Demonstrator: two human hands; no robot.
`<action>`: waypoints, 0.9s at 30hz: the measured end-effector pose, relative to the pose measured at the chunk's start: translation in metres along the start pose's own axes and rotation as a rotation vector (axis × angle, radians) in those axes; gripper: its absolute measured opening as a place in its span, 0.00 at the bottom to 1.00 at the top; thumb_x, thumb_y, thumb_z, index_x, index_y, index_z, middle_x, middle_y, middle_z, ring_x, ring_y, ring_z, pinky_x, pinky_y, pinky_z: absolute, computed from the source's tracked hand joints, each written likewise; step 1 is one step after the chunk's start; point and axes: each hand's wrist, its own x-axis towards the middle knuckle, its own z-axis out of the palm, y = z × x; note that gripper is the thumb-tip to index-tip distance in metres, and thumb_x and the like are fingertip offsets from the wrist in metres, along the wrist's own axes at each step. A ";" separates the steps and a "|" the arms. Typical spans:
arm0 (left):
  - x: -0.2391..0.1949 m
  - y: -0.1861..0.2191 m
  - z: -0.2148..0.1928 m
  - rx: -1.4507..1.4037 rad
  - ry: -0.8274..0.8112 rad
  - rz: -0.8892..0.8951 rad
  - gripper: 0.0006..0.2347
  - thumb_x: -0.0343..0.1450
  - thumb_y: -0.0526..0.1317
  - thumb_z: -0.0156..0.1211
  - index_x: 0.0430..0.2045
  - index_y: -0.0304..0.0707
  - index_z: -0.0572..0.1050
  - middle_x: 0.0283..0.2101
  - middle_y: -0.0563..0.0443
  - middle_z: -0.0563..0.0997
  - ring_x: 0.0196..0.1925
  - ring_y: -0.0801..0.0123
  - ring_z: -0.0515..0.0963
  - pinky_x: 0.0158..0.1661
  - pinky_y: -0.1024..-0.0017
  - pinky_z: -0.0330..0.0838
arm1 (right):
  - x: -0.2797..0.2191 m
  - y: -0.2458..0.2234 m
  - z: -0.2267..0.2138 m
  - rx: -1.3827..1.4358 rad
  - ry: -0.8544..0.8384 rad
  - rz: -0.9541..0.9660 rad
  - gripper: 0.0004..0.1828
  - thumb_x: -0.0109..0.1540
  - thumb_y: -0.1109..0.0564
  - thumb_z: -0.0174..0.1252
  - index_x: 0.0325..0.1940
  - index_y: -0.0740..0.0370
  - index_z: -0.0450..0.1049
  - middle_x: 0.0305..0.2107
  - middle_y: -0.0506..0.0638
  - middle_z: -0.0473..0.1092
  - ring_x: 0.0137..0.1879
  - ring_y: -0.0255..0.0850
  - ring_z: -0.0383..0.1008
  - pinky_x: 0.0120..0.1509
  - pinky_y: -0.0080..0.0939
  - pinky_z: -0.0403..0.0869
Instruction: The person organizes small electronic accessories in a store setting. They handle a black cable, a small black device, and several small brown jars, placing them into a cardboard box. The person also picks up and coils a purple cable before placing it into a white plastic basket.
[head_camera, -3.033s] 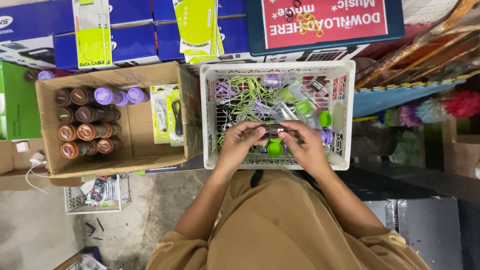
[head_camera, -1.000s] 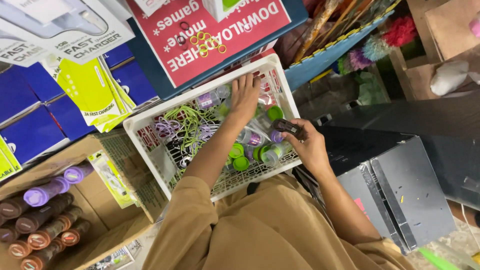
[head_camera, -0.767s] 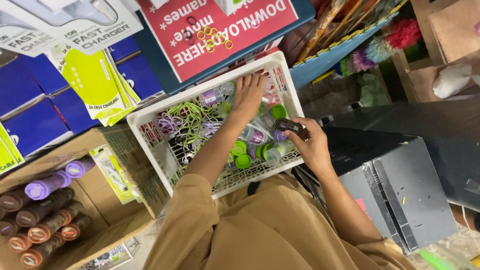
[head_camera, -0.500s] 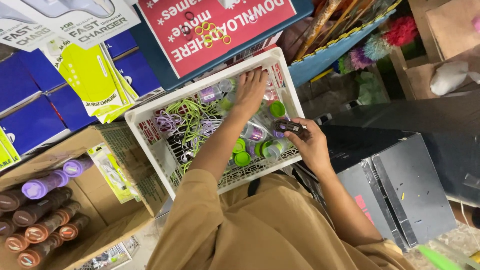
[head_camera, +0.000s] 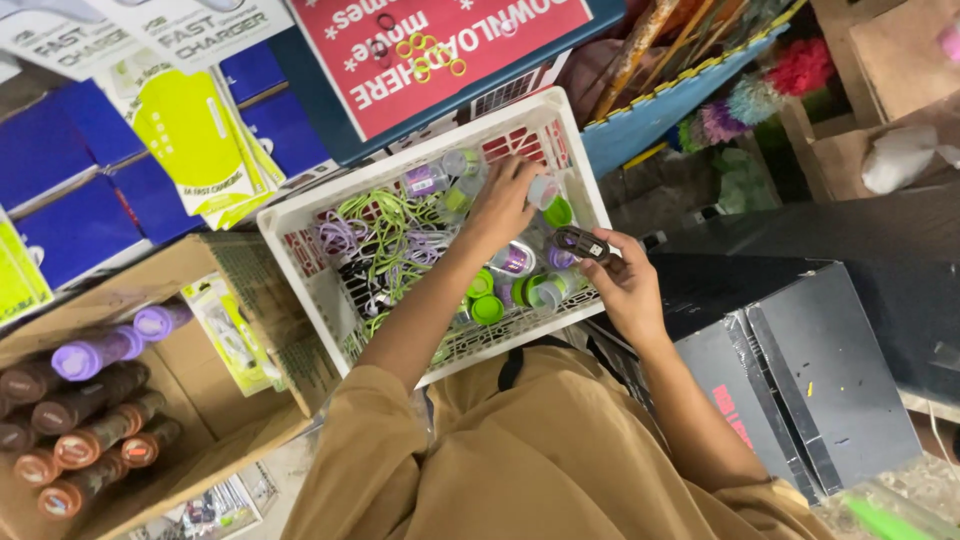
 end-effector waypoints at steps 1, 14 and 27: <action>-0.011 0.004 -0.002 0.004 0.005 -0.009 0.23 0.64 0.27 0.65 0.54 0.39 0.69 0.59 0.37 0.70 0.63 0.41 0.69 0.63 0.50 0.64 | -0.002 -0.002 0.003 0.003 -0.011 0.000 0.25 0.64 0.69 0.60 0.66 0.67 0.66 0.49 0.47 0.71 0.50 0.31 0.75 0.55 0.31 0.74; -0.142 0.044 -0.040 -0.384 0.242 -0.035 0.25 0.62 0.31 0.71 0.53 0.37 0.69 0.54 0.40 0.75 0.59 0.46 0.75 0.59 0.58 0.68 | -0.014 0.006 0.046 -0.236 -0.214 -0.114 0.25 0.62 0.66 0.67 0.61 0.65 0.69 0.46 0.50 0.74 0.44 0.32 0.74 0.51 0.33 0.74; -0.202 0.049 -0.027 -0.553 0.355 -0.245 0.22 0.65 0.34 0.72 0.51 0.35 0.68 0.51 0.42 0.77 0.54 0.55 0.80 0.55 0.63 0.73 | -0.011 -0.030 0.066 -0.652 -0.472 0.001 0.11 0.66 0.57 0.62 0.53 0.59 0.79 0.37 0.51 0.76 0.37 0.43 0.74 0.44 0.42 0.73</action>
